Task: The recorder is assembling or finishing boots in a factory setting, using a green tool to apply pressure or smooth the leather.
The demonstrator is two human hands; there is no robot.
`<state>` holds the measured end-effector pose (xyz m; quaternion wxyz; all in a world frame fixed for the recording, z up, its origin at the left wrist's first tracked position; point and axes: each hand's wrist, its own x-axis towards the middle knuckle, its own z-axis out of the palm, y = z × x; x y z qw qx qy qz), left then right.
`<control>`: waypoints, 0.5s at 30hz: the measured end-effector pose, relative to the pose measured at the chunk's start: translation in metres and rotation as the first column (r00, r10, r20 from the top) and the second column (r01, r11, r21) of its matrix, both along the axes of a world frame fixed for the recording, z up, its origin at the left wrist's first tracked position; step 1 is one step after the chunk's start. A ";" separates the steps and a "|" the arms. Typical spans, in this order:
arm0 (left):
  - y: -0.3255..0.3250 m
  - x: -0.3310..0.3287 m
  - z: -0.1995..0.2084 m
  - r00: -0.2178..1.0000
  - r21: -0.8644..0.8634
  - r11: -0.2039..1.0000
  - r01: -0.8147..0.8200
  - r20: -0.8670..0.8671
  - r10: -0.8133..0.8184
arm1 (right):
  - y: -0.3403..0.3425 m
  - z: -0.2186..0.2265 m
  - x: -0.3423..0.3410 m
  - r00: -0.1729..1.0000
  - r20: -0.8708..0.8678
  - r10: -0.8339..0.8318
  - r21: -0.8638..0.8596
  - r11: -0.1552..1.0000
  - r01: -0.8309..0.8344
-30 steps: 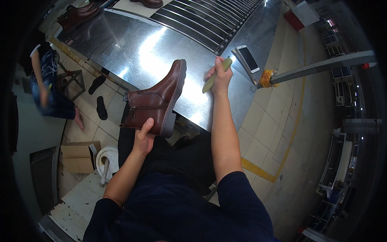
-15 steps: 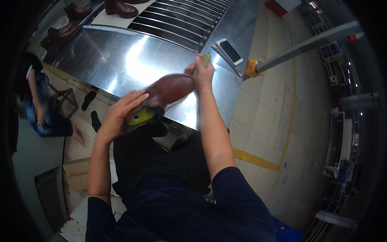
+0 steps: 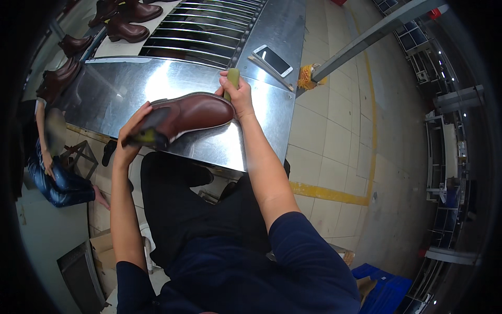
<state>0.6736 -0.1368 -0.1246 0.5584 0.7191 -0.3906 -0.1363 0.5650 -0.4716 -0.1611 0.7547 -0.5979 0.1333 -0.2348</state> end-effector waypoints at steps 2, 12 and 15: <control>-0.010 0.003 -0.022 0.946 -0.048 0.983 -0.180 -0.281 0.159 | -0.002 -0.002 -0.001 1.000 0.005 0.014 0.029 0.999 -0.014; -0.120 -0.078 -0.003 0.720 -0.171 0.704 -0.690 -0.269 0.640 | 0.006 0.002 0.000 0.997 -0.044 0.057 -0.119 0.991 -0.062; -0.140 -0.076 -0.007 0.628 -0.126 0.617 -0.777 -0.206 0.750 | 0.013 0.003 -0.004 0.996 -0.056 0.062 -0.183 0.981 -0.071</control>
